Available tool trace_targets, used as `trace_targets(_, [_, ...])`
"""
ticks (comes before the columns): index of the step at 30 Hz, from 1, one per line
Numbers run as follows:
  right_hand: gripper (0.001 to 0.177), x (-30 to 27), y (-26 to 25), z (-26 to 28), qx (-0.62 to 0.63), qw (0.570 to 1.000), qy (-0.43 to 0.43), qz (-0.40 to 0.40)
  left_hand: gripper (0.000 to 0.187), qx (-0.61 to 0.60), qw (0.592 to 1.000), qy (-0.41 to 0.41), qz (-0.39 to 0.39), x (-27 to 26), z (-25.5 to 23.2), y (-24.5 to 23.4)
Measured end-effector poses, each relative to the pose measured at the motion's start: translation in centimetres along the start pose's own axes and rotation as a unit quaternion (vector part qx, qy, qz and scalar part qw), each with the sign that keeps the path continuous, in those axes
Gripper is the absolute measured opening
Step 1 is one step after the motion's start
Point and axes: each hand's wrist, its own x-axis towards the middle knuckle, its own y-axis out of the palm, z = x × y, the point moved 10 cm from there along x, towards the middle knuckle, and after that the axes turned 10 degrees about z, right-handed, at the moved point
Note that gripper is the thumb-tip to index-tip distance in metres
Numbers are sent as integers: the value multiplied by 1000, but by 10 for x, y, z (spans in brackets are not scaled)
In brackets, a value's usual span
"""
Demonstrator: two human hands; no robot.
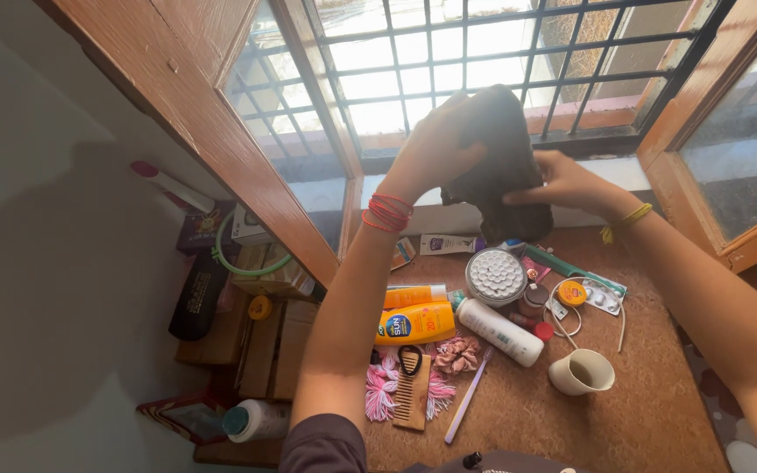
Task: The recorder is cleaning the metal bars and glass of a window using a cloth.
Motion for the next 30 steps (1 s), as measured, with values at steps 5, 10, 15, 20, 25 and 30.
trace_targets(5, [52,-3,27,-34,115,989,76,62,63,47,997,0,-63,-3,24,-14])
trace_targets(10, [50,-6,60,-34,355,925,133,11,55,165,972,-150,-79,-1,51,15])
trace_targets(15, [73,7,74,-29,666,740,66,-70,33,166,986,30,6,14,-26,53])
trace_targets(20, [77,-9,41,-15,752,644,32,-137,36,126,988,79,40,28,-40,101])
trace_targets(25, [40,2,-10,-174,745,644,24,-173,36,46,990,60,121,54,-46,130])
trace_targets(30, [35,-56,-130,-178,529,713,54,-457,23,-144,979,107,99,94,-42,120])
